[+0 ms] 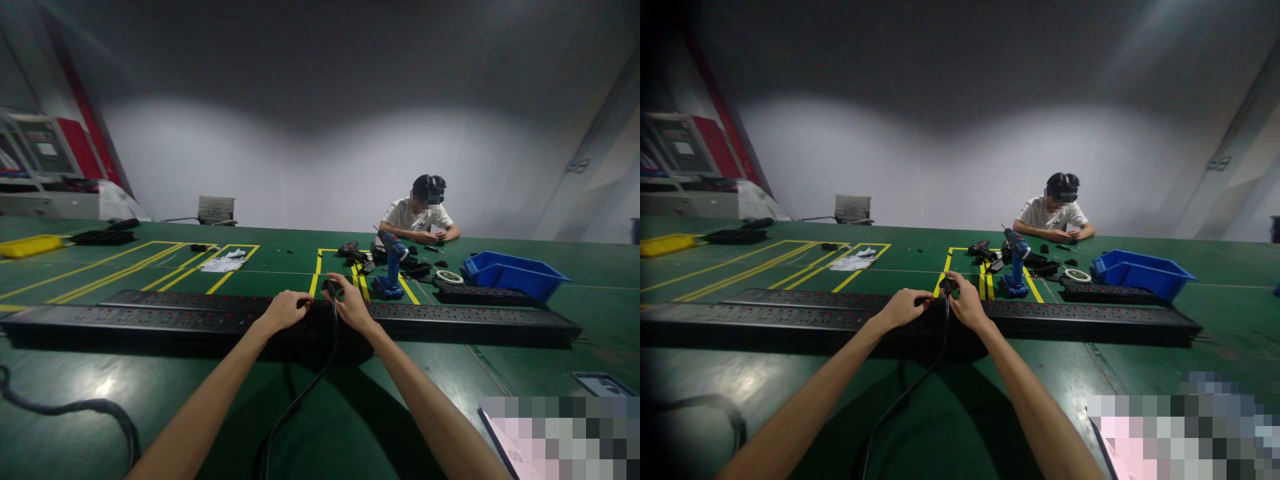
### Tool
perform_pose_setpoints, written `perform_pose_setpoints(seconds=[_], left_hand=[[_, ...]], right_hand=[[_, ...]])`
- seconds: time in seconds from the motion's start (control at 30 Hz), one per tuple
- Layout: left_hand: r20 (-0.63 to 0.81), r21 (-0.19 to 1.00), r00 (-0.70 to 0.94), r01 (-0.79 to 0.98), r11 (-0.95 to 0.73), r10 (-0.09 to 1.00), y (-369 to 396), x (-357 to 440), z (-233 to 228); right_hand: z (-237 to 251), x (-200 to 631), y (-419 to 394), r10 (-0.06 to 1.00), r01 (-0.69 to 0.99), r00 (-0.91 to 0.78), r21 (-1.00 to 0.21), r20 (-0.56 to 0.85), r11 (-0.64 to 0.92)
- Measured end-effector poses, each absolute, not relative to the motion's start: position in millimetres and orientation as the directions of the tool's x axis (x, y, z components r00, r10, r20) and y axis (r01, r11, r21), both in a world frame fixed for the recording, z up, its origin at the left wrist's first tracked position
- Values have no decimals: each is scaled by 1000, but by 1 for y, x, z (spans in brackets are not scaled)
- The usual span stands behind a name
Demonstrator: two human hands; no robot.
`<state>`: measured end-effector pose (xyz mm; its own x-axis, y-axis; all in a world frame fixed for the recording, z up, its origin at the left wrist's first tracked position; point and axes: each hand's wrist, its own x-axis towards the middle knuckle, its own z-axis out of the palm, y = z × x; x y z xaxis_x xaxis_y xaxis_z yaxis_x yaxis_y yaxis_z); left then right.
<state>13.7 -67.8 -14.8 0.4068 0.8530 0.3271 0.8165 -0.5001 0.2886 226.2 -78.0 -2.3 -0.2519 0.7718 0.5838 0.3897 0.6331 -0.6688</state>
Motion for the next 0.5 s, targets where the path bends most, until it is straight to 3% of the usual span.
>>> perform_pose_setpoints(seconds=[0.5], left_hand=[[337,334,389,802,-495,857,-72,16,-14]], right_hand=[[48,256,-98,716,363,-633,-704,295,610]])
